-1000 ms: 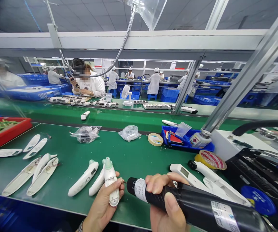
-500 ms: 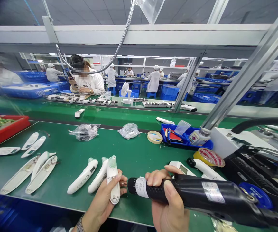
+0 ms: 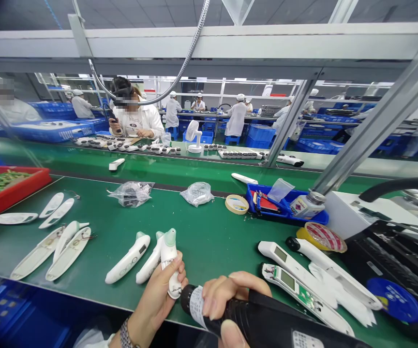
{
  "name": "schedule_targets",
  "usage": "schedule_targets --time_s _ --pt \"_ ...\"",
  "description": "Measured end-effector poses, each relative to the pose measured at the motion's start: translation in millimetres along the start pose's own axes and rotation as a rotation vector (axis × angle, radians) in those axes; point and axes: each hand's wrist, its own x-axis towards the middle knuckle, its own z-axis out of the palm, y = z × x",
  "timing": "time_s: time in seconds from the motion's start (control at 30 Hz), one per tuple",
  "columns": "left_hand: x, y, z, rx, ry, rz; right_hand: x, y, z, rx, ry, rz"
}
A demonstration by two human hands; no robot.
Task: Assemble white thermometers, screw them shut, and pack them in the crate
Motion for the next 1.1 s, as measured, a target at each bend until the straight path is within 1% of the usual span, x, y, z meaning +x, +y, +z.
schedule_targets --time_s 0.27,0.4,0.6,0.73,0.87,0.93,1.0,1.1 --pt "0.6 0.9 -1.3 -0.009 -0.026 -0.036 1.5 3.4 3.3 -0.001 -0.047 0.033" --pt "-0.1 1.4 -1.9 -0.010 -0.048 -0.038 0.4 8.5 5.0 0.012 -0.066 0.018" --pt "-0.5 3.7 -0.6 -0.036 -0.044 -0.055 -0.3 14.3 8.8 0.019 -0.019 -0.013" --pt "0.0 4.9 -0.1 -0.049 -0.041 -0.077 -1.0 16.0 12.6 0.046 -0.038 -0.039" --pt "0.7 3.6 0.0 -0.030 -0.034 -0.054 -1.6 17.0 13.3 0.043 0.013 -0.020" --pt "0.3 3.1 0.3 -0.011 -0.028 -0.050 -0.6 14.9 11.4 0.024 0.015 0.004" --pt "-1.1 4.6 0.6 0.041 -0.027 -0.069 2.3 10.2 7.3 0.005 -0.025 0.030" --pt "-4.8 12.3 -0.8 0.208 -0.031 -0.063 12.5 -0.5 -3.2 -0.003 -0.063 -0.018"
